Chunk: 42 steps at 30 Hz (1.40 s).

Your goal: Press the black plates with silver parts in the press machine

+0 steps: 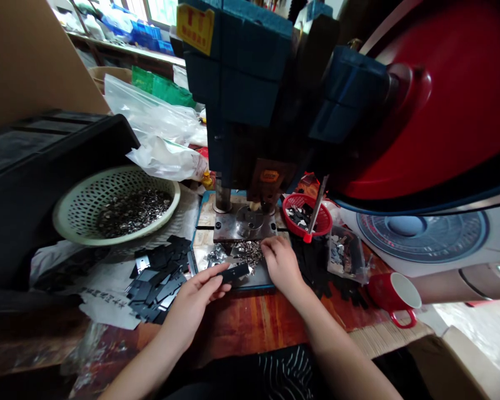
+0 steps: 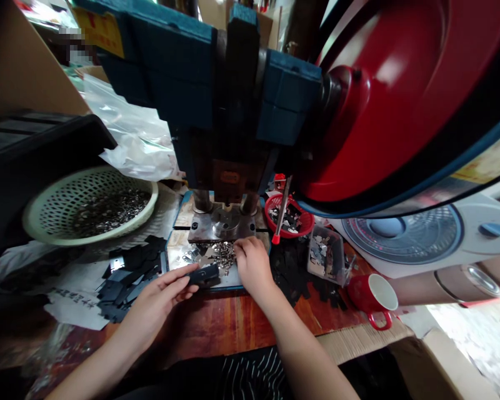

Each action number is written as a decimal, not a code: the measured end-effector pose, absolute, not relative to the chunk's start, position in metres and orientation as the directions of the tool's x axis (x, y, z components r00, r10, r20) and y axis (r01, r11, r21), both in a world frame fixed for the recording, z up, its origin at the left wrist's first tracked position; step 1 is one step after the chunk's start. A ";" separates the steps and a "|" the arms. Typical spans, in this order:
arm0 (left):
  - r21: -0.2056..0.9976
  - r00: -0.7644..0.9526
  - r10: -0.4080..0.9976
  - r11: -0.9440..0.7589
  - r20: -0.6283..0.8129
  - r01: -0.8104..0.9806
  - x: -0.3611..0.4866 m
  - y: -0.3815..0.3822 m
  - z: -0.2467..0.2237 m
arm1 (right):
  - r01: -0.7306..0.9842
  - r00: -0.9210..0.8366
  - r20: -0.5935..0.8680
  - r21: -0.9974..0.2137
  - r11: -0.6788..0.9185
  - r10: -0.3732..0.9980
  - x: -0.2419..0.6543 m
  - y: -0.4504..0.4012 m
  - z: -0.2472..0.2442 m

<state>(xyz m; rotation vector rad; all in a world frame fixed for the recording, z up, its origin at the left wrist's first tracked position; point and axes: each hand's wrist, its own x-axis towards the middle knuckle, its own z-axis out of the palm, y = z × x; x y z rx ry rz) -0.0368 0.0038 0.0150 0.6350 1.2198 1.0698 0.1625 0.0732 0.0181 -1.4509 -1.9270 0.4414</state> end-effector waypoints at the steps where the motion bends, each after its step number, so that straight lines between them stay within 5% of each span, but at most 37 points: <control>1: 0.860 -0.019 0.904 0.400 -0.427 -0.316 -0.037 0.005 0.016 | 0.695 -0.138 0.343 -0.635 0.337 0.929 0.159 0.082 0.023; 8: 0.838 0.020 0.908 0.394 -0.418 -0.377 -0.041 0.012 0.027 | 0.742 -0.107 0.362 -0.591 0.317 0.926 0.137 0.144 0.035; 21: 0.724 0.060 0.869 0.446 -0.491 -0.526 -0.041 0.014 0.044 | 0.629 -0.052 0.379 -0.706 0.325 0.924 0.138 0.128 0.035; 27: 0.758 0.060 0.888 0.423 -0.457 -0.497 -0.039 0.016 0.042 | 0.383 -0.342 0.112 -0.890 0.247 0.933 0.145 0.060 0.038; 29: 0.778 0.071 0.905 0.399 -0.420 -0.485 -0.037 0.016 0.041 | 0.352 -0.331 0.162 -0.893 0.281 0.930 0.146 0.049 0.036; 35: 0.800 0.091 0.956 0.284 -0.279 -0.529 -0.035 0.014 0.040 | 0.432 -0.343 0.595 -0.587 0.685 0.727 0.147 0.042 0.030; 42: 0.823 0.056 0.972 0.225 -0.230 -0.522 -0.036 0.010 0.038 | 0.505 -0.342 0.698 -0.429 0.749 0.630 0.148 0.037 0.026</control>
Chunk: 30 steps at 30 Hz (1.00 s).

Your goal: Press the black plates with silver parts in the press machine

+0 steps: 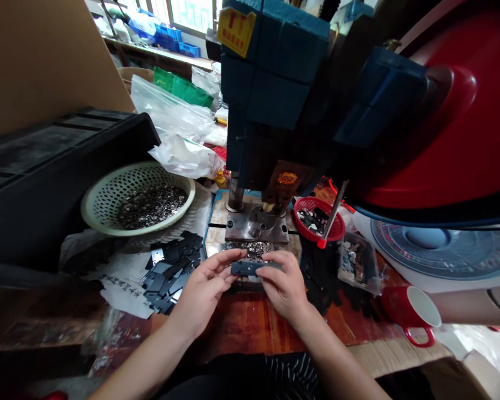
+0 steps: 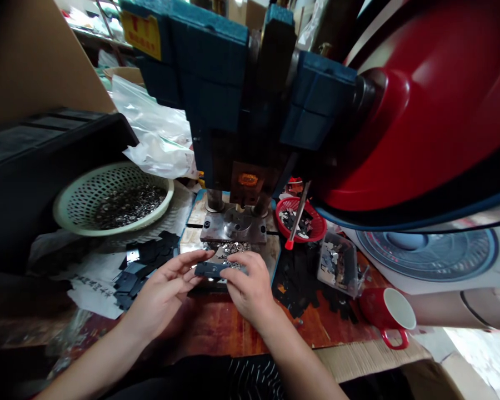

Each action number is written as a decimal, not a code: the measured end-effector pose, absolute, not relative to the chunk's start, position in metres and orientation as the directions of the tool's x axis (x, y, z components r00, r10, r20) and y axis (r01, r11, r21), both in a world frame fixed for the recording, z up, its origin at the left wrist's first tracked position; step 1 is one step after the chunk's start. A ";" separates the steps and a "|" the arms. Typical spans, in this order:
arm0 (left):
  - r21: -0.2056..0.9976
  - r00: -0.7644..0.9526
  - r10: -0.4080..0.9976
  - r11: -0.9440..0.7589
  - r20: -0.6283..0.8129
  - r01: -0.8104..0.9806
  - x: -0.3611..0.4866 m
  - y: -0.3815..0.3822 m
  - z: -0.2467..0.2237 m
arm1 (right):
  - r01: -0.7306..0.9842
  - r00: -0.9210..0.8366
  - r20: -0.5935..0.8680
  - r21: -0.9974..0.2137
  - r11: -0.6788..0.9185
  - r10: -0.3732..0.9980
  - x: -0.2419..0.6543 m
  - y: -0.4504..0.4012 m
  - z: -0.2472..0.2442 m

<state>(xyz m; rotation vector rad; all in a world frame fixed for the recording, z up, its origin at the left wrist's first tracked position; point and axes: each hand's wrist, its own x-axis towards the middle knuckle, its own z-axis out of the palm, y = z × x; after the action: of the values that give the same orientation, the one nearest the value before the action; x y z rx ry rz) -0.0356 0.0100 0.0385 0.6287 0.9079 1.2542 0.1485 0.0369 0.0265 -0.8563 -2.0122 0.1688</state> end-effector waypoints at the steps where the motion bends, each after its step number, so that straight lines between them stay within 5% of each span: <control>1: 0.832 0.054 0.973 0.221 -0.226 -0.509 -0.036 0.010 0.038 | 0.508 -0.332 0.696 -0.437 0.743 0.637 0.149 0.037 0.026; 6: 0.926 0.025 0.978 0.203 -0.206 -0.319 -0.037 0.013 0.033 | 0.429 -0.270 0.549 -0.667 0.609 0.791 0.146 0.037 0.027; 10: 0.928 -0.005 0.956 0.283 -0.293 -0.243 -0.034 0.016 0.032 | 0.171 -0.145 0.088 -0.979 0.113 0.986 0.140 0.038 0.025; 13: 0.875 -0.036 0.917 0.368 -0.398 -0.314 -0.031 0.017 0.033 | -0.103 -0.151 -0.142 -0.982 -0.159 0.978 0.138 0.041 0.020; 18: 0.827 -0.059 0.881 0.415 -0.469 -0.380 -0.031 0.017 0.036 | -0.254 -0.201 -0.202 -0.934 -0.250 0.959 0.138 0.042 0.015; 30: 0.812 -0.065 0.872 0.422 -0.486 -0.404 -0.030 0.016 0.039 | -0.194 -0.204 -0.176 -0.957 -0.215 0.963 0.138 0.038 0.018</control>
<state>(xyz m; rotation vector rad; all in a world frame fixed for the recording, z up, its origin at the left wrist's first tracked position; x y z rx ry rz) -0.0298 0.0163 0.0394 0.4928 1.2252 1.1187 0.1383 0.0381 0.0182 -1.0923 -1.0755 1.5876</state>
